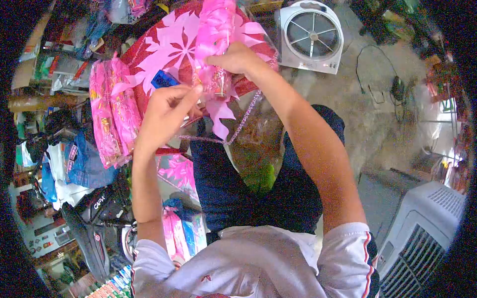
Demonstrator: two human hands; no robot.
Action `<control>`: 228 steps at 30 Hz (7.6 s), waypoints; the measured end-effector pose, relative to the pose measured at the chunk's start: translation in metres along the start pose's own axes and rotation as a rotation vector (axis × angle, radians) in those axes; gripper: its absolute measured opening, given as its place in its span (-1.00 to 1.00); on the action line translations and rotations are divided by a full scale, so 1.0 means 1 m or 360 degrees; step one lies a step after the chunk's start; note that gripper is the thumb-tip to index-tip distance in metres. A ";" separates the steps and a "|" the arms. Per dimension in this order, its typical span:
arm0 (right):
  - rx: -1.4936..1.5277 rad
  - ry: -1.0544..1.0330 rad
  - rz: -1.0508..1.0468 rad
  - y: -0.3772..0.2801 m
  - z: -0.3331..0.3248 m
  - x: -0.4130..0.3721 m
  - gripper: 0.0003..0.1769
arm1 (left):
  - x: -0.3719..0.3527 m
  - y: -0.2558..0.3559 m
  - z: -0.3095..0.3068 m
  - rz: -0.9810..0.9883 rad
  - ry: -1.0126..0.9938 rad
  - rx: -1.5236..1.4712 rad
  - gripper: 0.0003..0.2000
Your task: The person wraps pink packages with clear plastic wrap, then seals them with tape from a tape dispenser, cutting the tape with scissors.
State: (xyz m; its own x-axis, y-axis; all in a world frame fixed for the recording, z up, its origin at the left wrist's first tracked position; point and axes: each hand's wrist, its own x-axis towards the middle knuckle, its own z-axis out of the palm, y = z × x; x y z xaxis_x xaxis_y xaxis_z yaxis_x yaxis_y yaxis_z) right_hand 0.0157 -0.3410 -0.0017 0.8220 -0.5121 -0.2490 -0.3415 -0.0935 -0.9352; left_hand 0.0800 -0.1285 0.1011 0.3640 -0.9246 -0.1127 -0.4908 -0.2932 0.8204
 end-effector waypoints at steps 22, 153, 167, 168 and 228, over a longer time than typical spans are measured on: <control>-0.0101 -0.0150 -0.0212 0.009 -0.010 0.005 -0.29 | 0.029 -0.037 -0.027 -0.0089 0.0070 0.0262 -0.53; -0.1764 -0.0201 -0.1083 -0.114 0.123 0.097 -0.62 | -0.008 -0.111 -0.080 -0.0037 0.1061 0.0434 -0.67; -0.1235 -0.0058 -0.1216 -0.056 0.078 0.075 -0.66 | 0.044 -0.151 -0.109 0.0439 0.0843 0.0434 -0.63; -0.1191 -0.0104 -0.1175 -0.055 0.074 0.076 -0.66 | 0.047 -0.146 -0.109 0.0479 0.0807 0.0469 -0.63; -0.1317 -0.0050 -0.1531 -0.068 0.055 0.057 -0.66 | 0.136 -0.207 -0.126 0.0264 0.0710 0.0351 -0.43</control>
State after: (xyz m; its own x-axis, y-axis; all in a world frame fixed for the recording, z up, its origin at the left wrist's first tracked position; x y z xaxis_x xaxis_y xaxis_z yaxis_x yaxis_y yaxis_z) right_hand 0.1107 -0.3173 0.0337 0.9020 0.0781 0.4247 0.2250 -0.9245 -0.3078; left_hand 0.3313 -0.1628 -0.0134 0.5455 -0.7833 0.2980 -0.7080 -0.2404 0.6640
